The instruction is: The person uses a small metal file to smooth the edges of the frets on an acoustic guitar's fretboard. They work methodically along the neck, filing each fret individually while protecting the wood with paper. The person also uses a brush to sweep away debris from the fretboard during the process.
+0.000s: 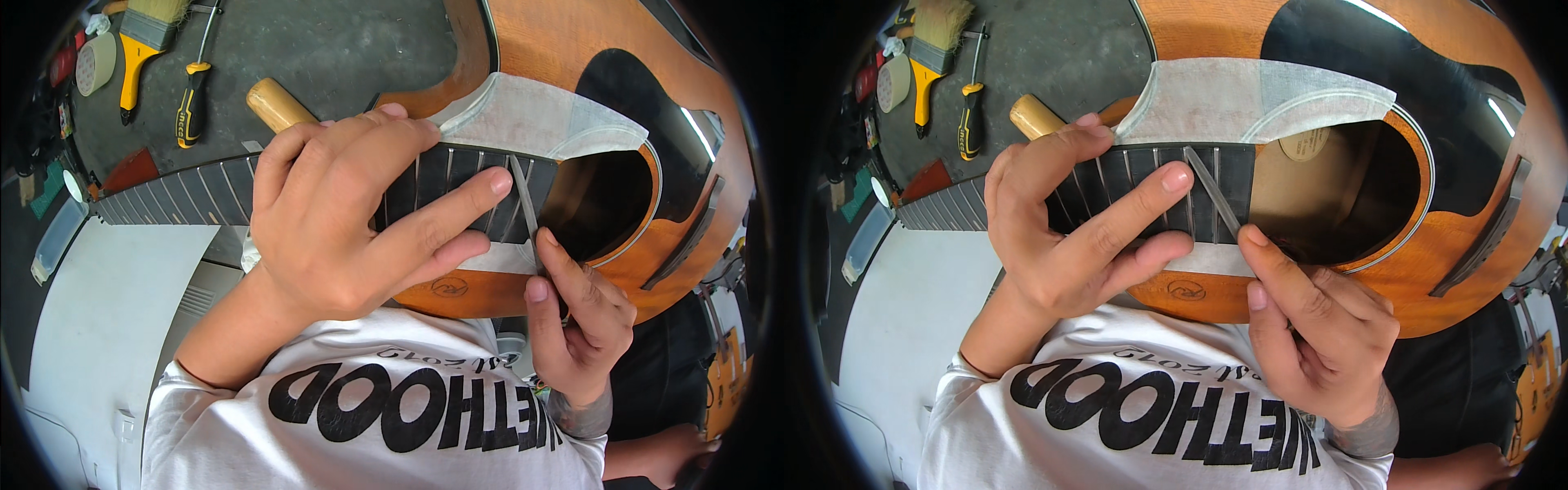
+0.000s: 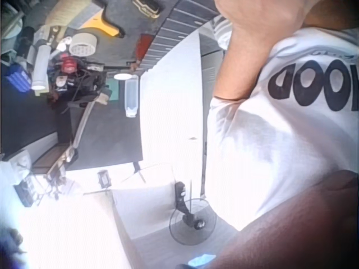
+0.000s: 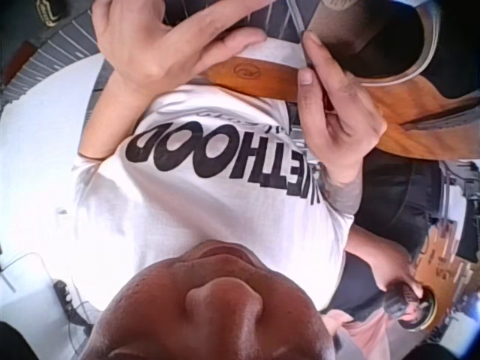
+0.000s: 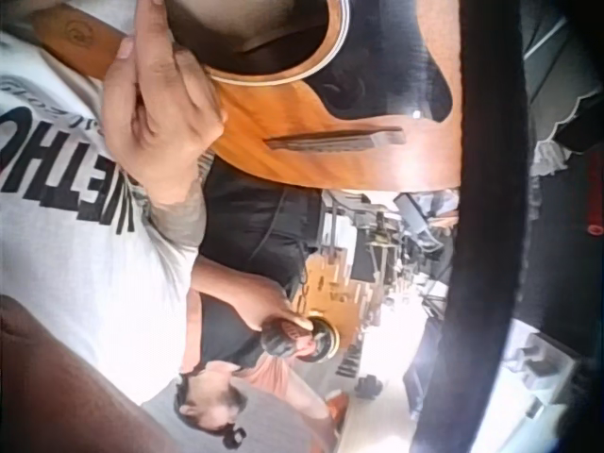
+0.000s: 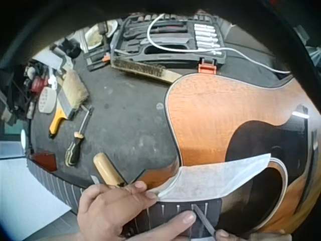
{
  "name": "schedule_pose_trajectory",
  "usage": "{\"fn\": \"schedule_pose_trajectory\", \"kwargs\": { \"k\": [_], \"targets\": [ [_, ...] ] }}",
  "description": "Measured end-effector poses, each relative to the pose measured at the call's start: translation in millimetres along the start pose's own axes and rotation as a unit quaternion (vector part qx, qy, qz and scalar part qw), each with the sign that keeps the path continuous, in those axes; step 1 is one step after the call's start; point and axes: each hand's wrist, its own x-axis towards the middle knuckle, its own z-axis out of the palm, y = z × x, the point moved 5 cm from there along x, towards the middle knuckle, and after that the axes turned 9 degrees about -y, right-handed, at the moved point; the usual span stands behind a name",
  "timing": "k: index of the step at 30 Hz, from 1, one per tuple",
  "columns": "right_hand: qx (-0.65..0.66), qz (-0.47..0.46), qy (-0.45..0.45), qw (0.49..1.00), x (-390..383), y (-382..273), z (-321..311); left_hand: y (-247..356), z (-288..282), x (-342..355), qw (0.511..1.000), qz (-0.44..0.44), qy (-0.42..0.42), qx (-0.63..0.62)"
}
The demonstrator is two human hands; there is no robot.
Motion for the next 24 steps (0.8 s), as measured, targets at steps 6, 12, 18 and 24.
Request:
{"fn": "schedule_pose_trajectory", "kwargs": {
  "k": [6, 12, 18, 24],
  "targets": [
    [-0.135, -0.039, -0.043, 0.989, 29.1, -23.8, -8.0, -0.5, -2.9, -0.9, 1.0, 0.007, -0.007, 0.0],
    [-0.066, -0.089, 0.055, 0.992, 26.5, -17.2, -18.8, -1.1, -4.2, 0.3, 1.0, 0.013, -0.01, -0.006],
    [0.03, 0.026, 0.041, 0.998, -7.1, 1.8, 1.2, -0.4, -2.8, -0.1, 1.0, 0.022, 0.0, -0.005],
    [-0.032, 0.014, 0.016, 0.999, 4.5, -6.0, -0.5, -0.9, -2.2, -0.2, 1.0, 0.023, 0.0, -0.006]
  ]
}}
